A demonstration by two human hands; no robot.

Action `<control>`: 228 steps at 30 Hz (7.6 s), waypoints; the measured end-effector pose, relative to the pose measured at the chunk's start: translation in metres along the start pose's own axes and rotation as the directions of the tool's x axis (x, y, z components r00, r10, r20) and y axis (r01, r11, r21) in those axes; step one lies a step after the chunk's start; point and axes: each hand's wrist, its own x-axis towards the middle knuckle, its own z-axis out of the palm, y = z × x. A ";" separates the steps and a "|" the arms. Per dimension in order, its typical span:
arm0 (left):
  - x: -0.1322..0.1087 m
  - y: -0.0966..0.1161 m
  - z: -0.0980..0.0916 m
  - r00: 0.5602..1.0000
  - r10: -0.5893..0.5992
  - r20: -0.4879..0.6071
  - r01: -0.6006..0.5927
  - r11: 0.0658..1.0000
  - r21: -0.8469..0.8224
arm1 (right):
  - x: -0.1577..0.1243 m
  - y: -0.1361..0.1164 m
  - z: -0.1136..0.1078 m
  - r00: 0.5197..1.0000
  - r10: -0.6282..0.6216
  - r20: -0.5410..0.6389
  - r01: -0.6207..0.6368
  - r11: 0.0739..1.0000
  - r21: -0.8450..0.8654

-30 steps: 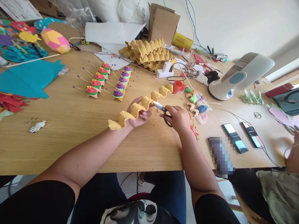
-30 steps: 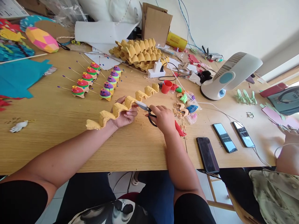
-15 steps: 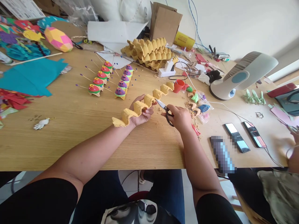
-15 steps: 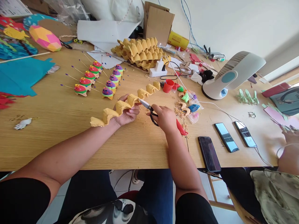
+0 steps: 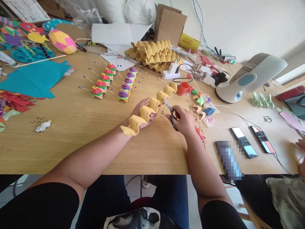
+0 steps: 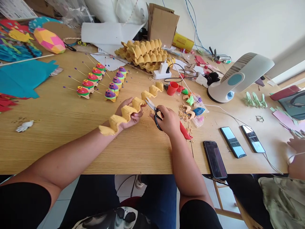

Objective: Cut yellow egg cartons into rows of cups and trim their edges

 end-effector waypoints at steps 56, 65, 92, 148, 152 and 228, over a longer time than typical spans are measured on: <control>-0.006 -0.018 0.021 0.771 0.636 0.020 -0.577 0.686 0.444 | -0.001 -0.010 0.000 0.961 0.154 0.229 -0.198 0.962 0.187; -0.003 -0.019 0.016 0.752 0.659 0.034 -0.597 0.657 0.461 | -0.002 -0.009 0.000 0.965 0.138 0.224 -0.180 0.967 0.181; 0.000 -0.019 0.009 0.843 0.538 -0.020 -0.486 0.776 0.403 | 0.001 0.008 0.018 0.951 0.275 0.141 -0.308 0.888 0.342; -0.001 -0.021 0.007 0.841 0.540 0.009 -0.486 0.749 0.450 | -0.001 -0.003 0.016 0.962 0.107 0.251 -0.219 0.850 0.479; -0.001 -0.021 0.007 0.837 0.547 0.008 -0.492 0.746 0.449 | -0.002 -0.005 0.014 0.968 0.098 0.231 -0.195 0.873 0.447; -0.013 -0.023 0.030 0.948 0.308 -0.078 -0.290 0.940 0.182 | -0.001 -0.001 0.005 0.977 0.209 -0.049 -0.207 0.978 0.037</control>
